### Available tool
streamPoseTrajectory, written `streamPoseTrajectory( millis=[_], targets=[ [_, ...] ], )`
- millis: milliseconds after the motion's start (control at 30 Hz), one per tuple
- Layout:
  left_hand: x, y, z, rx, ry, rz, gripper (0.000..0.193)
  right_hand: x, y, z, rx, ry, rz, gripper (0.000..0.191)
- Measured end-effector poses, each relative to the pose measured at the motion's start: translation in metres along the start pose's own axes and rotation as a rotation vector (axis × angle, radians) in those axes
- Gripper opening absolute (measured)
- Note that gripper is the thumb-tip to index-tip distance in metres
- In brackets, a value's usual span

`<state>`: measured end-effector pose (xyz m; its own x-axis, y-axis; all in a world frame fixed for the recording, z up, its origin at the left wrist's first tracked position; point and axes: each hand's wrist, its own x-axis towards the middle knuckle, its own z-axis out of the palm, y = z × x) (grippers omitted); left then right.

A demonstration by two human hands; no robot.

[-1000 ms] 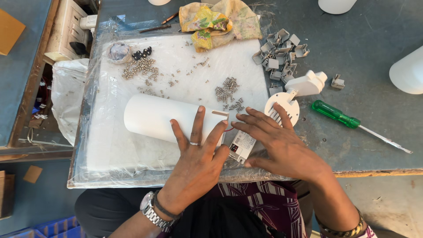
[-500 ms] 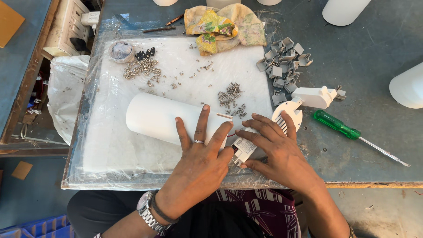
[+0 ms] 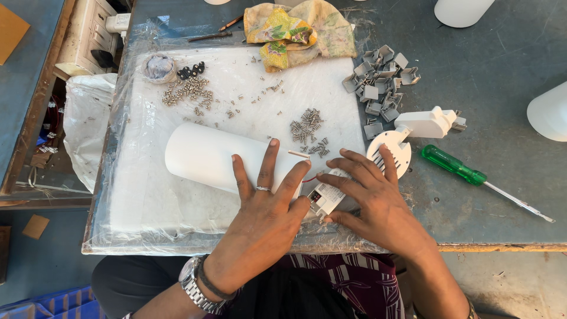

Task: The person assembles a white cylindrical lamp by inserting screws into the base, using a green electric screwdriver to tighten them, and attaching a mounting bracket with a manual screwdriver. The person then fits the base onto the cylinder and secures it with additional screws.

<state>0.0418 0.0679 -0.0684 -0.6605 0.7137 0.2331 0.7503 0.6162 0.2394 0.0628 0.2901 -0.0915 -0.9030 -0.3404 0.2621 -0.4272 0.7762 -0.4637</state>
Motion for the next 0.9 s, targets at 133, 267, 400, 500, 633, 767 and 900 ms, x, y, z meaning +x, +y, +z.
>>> streamPoseTrajectory(
  millis=[133,267,400,500,633,767,900],
  targets=[
    [0.001,0.001,-0.001,-0.003,-0.009,-0.010,0.010,0.001,-0.001,0.002,0.035,0.001,-0.013,0.067],
    [0.002,0.001,-0.001,-0.037,-0.008,-0.011,0.009,0.000,-0.002,0.003,0.037,0.001,-0.008,0.067],
    [0.004,0.000,-0.002,-0.028,0.000,-0.006,0.005,0.000,-0.002,0.003,0.044,0.003,-0.010,0.066],
    [0.006,-0.001,-0.002,-0.043,0.020,0.008,0.004,0.000,-0.002,0.004,0.044,0.005,-0.011,0.065],
    [0.008,-0.002,-0.001,-0.043,-0.043,-0.007,0.002,0.003,-0.005,0.001,0.041,0.000,-0.019,0.065],
    [0.009,-0.002,0.000,-0.042,-0.078,-0.012,0.002,0.005,-0.008,-0.001,0.049,-0.013,-0.005,0.066],
    [0.008,-0.002,0.001,0.028,-0.006,0.009,0.005,-0.009,0.001,-0.006,0.145,0.055,-0.037,0.060]
  ],
)
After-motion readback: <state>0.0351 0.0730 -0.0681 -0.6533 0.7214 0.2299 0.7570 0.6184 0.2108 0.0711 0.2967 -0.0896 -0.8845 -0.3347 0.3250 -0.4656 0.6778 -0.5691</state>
